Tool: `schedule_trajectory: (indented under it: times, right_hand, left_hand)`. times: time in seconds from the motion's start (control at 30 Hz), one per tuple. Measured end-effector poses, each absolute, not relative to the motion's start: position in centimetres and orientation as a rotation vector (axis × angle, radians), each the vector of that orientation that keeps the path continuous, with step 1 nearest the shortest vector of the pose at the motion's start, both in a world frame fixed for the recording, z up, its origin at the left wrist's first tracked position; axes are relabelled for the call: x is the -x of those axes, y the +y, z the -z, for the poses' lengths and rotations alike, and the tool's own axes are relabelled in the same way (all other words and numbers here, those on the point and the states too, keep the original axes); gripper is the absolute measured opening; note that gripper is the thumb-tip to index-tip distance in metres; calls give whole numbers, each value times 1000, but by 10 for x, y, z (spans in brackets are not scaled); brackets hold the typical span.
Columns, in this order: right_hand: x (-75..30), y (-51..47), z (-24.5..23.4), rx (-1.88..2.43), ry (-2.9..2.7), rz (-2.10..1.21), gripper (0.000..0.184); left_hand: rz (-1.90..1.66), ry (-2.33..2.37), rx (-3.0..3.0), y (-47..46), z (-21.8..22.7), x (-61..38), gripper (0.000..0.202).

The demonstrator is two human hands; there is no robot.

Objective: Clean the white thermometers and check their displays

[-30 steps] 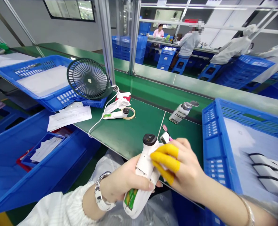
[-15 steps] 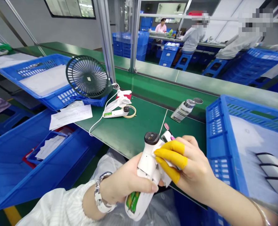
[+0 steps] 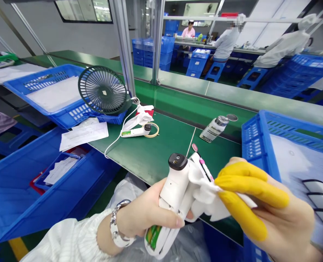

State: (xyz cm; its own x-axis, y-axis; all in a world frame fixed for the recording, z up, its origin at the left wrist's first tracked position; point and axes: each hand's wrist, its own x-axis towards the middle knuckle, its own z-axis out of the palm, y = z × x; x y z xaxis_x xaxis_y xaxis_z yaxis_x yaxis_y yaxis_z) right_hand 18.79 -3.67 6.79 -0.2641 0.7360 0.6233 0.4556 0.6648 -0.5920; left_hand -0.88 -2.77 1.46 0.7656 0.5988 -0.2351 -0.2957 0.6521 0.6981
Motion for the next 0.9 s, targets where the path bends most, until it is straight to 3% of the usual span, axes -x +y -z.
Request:
schedule_trajectory:
  times: [0.13, 0.27, 0.53, 0.7, 0.9]
  right_hand:
    - [-190, -36, -64, 966, -1789, -333, 19]
    - [-189, -32, -60, 1011, -1755, -321, 26]
    - [-189, -25, -48, 930, -2210, -3, 33]
    - [-188, -23, -45, 890, -2313, -33, 43]
    - [-186, -25, -45, 854, -2374, 32, 34]
  left_hand:
    - [-512, 484, -685, -28, -15, 10, 54]
    - [-510, 483, -675, -28, -15, 9, 53]
    - [-458, 525, -666, -30, -15, 4, 55]
    - [-512, 500, -630, -29, -14, 2, 55]
    - [-544, 514, -669, -30, -15, 5, 49]
